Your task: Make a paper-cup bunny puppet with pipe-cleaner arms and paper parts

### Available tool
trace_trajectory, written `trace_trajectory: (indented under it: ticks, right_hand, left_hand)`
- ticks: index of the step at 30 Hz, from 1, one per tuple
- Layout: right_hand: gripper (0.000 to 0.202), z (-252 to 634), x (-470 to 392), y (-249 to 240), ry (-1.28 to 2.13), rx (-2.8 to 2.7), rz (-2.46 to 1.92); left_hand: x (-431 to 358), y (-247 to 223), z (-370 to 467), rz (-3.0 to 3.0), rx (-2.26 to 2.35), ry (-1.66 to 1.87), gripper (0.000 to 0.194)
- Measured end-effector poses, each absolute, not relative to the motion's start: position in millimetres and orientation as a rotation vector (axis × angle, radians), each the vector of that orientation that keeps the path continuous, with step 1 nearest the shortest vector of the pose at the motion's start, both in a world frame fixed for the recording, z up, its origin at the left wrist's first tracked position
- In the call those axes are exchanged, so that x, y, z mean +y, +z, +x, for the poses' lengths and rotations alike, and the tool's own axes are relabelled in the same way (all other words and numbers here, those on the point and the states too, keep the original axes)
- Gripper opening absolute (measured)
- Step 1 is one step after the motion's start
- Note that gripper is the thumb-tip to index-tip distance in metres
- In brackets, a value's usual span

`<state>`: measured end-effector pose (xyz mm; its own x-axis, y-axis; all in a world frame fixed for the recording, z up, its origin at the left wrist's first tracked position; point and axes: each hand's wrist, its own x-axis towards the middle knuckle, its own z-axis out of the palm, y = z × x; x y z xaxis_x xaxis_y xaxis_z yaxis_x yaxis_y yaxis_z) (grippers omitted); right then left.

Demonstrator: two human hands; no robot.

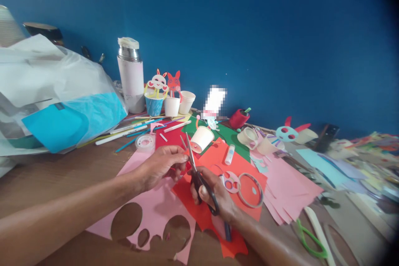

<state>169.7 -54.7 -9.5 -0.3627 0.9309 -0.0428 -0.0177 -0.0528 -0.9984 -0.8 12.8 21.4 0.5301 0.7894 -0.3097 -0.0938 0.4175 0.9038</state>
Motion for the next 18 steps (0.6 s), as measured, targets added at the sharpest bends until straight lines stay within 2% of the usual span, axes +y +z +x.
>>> trace_trajectory:
  ticks: [18]
  right_hand:
    - [0.055, 169.9, -54.5, -14.9, 1.561, -1.356, -1.014]
  left_hand:
    - [14.8, 22.6, -0.8, 0.967, 0.847, 0.639, 0.015]
